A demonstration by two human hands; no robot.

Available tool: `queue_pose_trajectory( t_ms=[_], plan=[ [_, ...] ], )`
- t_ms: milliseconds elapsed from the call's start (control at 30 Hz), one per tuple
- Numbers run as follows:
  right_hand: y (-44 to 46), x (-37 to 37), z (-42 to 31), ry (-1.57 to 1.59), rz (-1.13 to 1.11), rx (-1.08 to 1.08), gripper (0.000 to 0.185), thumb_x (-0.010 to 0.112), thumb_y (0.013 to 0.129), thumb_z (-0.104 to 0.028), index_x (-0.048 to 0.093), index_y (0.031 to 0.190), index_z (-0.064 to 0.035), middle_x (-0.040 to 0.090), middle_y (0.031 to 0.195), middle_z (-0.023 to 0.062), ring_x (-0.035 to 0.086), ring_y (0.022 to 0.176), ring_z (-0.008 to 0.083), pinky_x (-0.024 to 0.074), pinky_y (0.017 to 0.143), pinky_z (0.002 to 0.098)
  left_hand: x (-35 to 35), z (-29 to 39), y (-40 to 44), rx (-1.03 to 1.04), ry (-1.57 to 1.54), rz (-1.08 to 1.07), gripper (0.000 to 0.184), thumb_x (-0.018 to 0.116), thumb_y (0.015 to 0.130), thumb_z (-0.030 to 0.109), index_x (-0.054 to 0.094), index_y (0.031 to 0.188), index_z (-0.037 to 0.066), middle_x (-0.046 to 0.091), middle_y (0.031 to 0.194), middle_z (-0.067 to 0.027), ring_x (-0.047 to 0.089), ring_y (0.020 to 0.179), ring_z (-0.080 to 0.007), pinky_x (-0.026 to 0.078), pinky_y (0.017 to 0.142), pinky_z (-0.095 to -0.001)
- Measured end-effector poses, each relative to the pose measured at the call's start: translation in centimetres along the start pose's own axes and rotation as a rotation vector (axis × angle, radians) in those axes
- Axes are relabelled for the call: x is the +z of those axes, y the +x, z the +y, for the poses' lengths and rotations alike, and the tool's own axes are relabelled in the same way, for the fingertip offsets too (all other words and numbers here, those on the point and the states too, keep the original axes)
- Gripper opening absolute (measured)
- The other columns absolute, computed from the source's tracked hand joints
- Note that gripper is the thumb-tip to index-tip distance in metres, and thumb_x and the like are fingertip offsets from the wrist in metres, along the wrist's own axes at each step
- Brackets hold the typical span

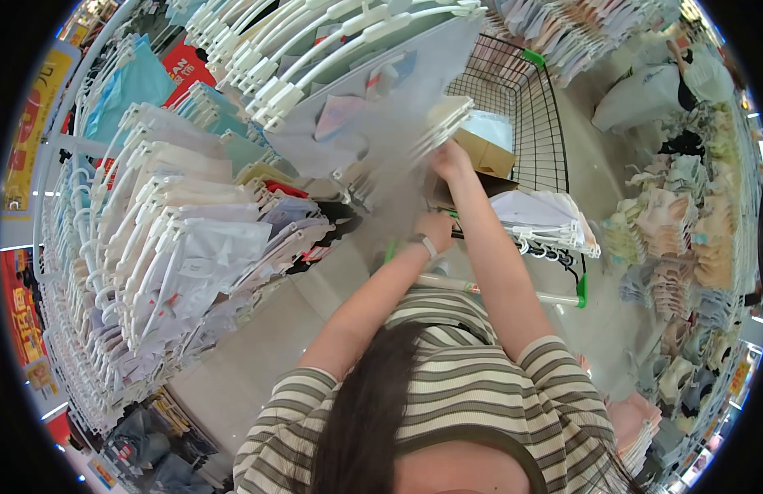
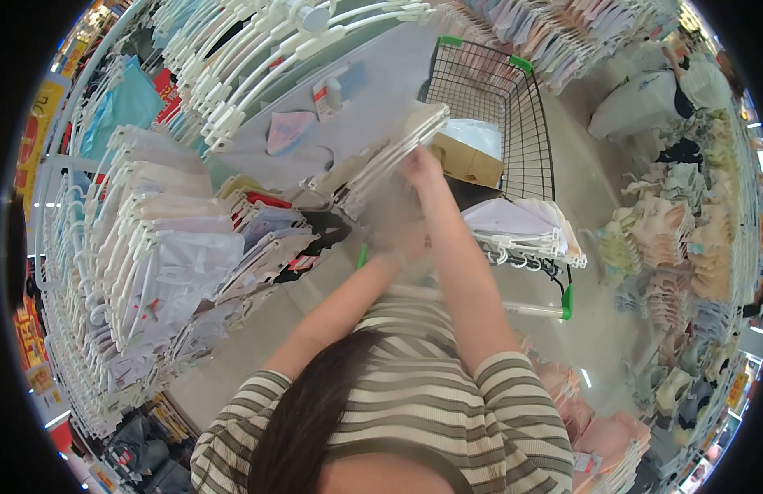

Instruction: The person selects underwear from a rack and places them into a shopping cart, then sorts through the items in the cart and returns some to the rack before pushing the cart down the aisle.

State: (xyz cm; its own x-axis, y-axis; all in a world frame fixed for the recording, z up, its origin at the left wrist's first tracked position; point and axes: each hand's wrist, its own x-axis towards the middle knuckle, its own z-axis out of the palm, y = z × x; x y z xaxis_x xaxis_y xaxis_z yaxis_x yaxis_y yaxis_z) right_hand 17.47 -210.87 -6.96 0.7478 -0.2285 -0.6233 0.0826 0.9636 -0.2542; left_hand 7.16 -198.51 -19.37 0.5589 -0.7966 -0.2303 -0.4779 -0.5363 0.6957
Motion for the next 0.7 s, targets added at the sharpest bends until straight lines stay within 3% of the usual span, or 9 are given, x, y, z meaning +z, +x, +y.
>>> queue_pose_trajectory(
  t_ms=[33, 100, 200, 400, 500, 533, 600, 633, 700],
  plan=[
    [-0.1, -0.2, -0.9, 0.004, 0.004, -0.003, 0.028, 0.040, 0.094, -0.014, 0.045, 0.118, -0.0009, 0.055, 0.113, 0.0099, 0.054, 0.103, 0.0230, 0.0458, 0.090, 0.0368, -1.7, 1.7, -0.6, 0.002, 0.000, -0.006, 0.023, 0.067, 0.068, 0.025, 0.065, 0.087, 0.011, 0.061, 0.093, -0.0109, 0.060, 0.087, -0.0268, 0.048, 0.074, -0.0394],
    [-0.3, -0.4, -3.1, 0.030, -0.092, -0.057, 0.027, 0.038, 0.094, -0.013, 0.047, 0.116, -0.0007, 0.056, 0.111, 0.0112, 0.055, 0.102, 0.0217, 0.0465, 0.090, 0.0368, -6.0, 5.7, -1.9, -0.024, 0.317, -0.115, 0.016, 0.065, 0.067, 0.019, 0.066, 0.081, 0.011, 0.060, 0.091, -0.0120, 0.058, 0.087, -0.0280, 0.047, 0.075, -0.0394],
    [-2.4, 0.3, -6.6, 0.032, -0.117, -0.119, 0.025, 0.039, 0.093, -0.013, 0.052, 0.110, 0.0000, 0.059, 0.105, 0.0121, 0.058, 0.098, 0.0217, 0.0490, 0.087, 0.0356, -9.8, 9.3, -2.8, -0.034, 0.367, -0.097, 0.011, 0.063, 0.066, 0.016, 0.066, 0.075, 0.010, 0.059, 0.088, -0.0132, 0.057, 0.083, -0.0300, 0.046, 0.073, -0.0403],
    [-6.9, 1.2, -13.2, -0.018, -0.200, -0.304, 0.022, 0.044, 0.090, -0.010, 0.053, 0.108, 0.0005, 0.059, 0.105, 0.0121, 0.058, 0.096, 0.0222, 0.0485, 0.087, 0.0363, -6.6, 6.4, -2.2, 0.023, 0.274, -0.031, 0.014, 0.065, 0.066, 0.018, 0.065, 0.075, 0.008, 0.059, 0.088, -0.0147, 0.055, 0.084, -0.0308, 0.044, 0.075, -0.0415],
    [-7.4, 0.4, -15.0, -0.055, -0.212, -0.401, 0.024, 0.047, 0.090, -0.013, 0.053, 0.109, -0.0002, 0.058, 0.107, 0.0113, 0.058, 0.096, 0.0212, 0.0477, 0.086, 0.0359, -6.2, 5.5, -1.8, 0.068, 0.240, -0.100, 0.019, 0.067, 0.067, 0.023, 0.065, 0.079, 0.008, 0.059, 0.087, -0.0143, 0.055, 0.086, -0.0303, 0.044, 0.076, -0.0419],
    [-7.3, -0.4, -15.1, -0.208, -0.287, -0.419, 0.026, 0.045, 0.091, -0.014, 0.052, 0.111, 0.0007, 0.058, 0.107, 0.0117, 0.057, 0.097, 0.0214, 0.0476, 0.086, 0.0352, -6.6, 5.5, -1.9, 0.075, 0.244, -0.104, 0.019, 0.067, 0.067, 0.023, 0.065, 0.079, 0.008, 0.059, 0.087, -0.0143, 0.055, 0.086, -0.0303, 0.044, 0.076, -0.0419],
    [-7.3, -1.7, -14.3, -0.345, -0.298, -0.421, 0.030, 0.045, 0.092, -0.018, 0.050, 0.113, 0.0020, 0.057, 0.108, 0.0119, 0.056, 0.099, 0.0210, 0.0454, 0.088, 0.0344, -7.7, 5.9, -2.2, 0.235, 0.201, 0.103, 0.025, 0.064, 0.071, 0.027, 0.064, 0.086, 0.007, 0.060, 0.088, -0.0132, 0.056, 0.086, -0.0298, 0.044, 0.078, -0.0418],
    [-7.3, -2.6, -13.3, -0.344, -0.294, -0.427, 0.030, 0.045, 0.092, -0.018, 0.050, 0.113, 0.0020, 0.057, 0.108, 0.0119, 0.056, 0.099, 0.0210, 0.0454, 0.088, 0.0344, -8.1, 6.1, -2.1, 0.240, 0.200, 0.099, 0.025, 0.064, 0.071, 0.027, 0.064, 0.086, 0.007, 0.060, 0.088, -0.0132, 0.056, 0.086, -0.0298, 0.044, 0.078, -0.0418],
    [-7.2, -4.8, -11.0, -0.383, -0.210, -0.376, 0.028, 0.046, 0.092, -0.018, 0.051, 0.112, 0.0014, 0.058, 0.106, 0.0108, 0.055, 0.097, 0.0201, 0.0446, 0.088, 0.0337, -9.1, 6.3, -1.9, 0.249, 0.105, 0.339, 0.022, 0.058, 0.079, 0.026, 0.061, 0.088, 0.006, 0.060, 0.089, -0.0114, 0.056, 0.089, -0.0277, 0.044, 0.079, -0.0388]
  ],
)
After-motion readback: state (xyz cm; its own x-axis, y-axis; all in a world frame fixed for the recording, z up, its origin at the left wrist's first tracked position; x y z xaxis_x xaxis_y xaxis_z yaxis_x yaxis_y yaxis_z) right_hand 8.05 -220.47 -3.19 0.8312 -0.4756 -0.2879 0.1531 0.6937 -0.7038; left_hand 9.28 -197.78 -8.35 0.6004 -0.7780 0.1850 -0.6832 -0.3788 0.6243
